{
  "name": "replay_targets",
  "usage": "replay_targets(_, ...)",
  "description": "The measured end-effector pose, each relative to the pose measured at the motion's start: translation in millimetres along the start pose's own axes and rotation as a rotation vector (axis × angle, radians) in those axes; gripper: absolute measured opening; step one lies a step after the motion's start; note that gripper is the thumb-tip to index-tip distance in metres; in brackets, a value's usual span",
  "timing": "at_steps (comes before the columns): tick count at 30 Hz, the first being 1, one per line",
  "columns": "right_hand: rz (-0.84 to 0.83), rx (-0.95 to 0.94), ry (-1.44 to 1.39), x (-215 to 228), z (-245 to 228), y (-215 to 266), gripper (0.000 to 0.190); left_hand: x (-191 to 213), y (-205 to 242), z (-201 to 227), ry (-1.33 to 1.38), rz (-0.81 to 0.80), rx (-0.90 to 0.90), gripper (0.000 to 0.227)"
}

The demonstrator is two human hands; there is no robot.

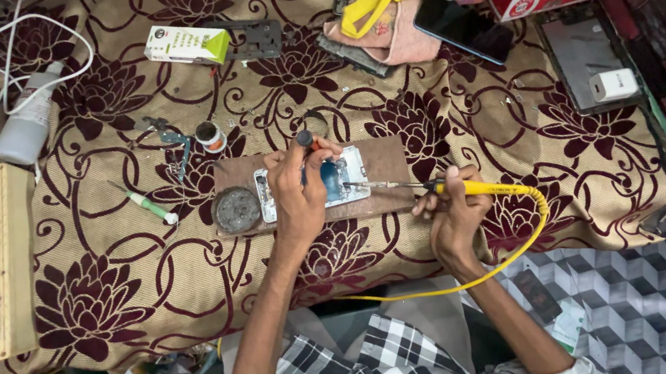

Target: The person uses a soldering iron and a small tool to work on a circuit board placed on a wooden block. They repeatedly apply the soldering iron to specific points on the board while manipulating components with the other hand.

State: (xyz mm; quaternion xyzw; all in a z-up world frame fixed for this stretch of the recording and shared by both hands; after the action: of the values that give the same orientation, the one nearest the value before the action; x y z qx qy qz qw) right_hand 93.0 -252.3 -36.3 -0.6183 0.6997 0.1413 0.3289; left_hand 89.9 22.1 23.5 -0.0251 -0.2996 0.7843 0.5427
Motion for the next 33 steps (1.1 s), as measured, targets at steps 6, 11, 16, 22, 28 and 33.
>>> replay_targets(6,-0.060,0.006,0.089,-9,-2,2,0.024,8,2,15,-0.237,0.043,-0.117,0.014)
replay_targets(11,-0.010,-0.022,-0.005,-1,-1,2,0.025,11,2,31,-0.215,0.066,-0.156,0.017)
replay_targets(16,0.027,-0.053,-0.066,2,3,3,0.026,14,-1,36,-0.229,0.053,-0.139,0.017)
replay_targets(22,0.033,-0.041,-0.045,3,1,0,0.026,12,-2,33,-0.115,0.021,-0.084,0.016)
replay_targets(28,0.052,-0.052,0.050,-4,-1,-1,0.028,13,-1,34,-0.097,0.033,-0.070,0.015)
replay_targets(33,0.038,-0.055,0.127,-9,-1,2,0.028,13,-2,42,-0.241,0.074,-0.176,0.014)
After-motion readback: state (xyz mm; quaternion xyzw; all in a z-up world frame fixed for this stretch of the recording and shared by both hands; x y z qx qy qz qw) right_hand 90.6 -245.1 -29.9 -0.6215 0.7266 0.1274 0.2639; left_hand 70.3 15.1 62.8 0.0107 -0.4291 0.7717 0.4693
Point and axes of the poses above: each hand's wrist, its own y-axis away from the middle knuckle, its own x-axis out of the back of the hand, z = x × y, the point moved 10 cm from there along -y, towards the middle knuckle, and after that the axes turned 10 degrees about -y, right-handed, at the moved point
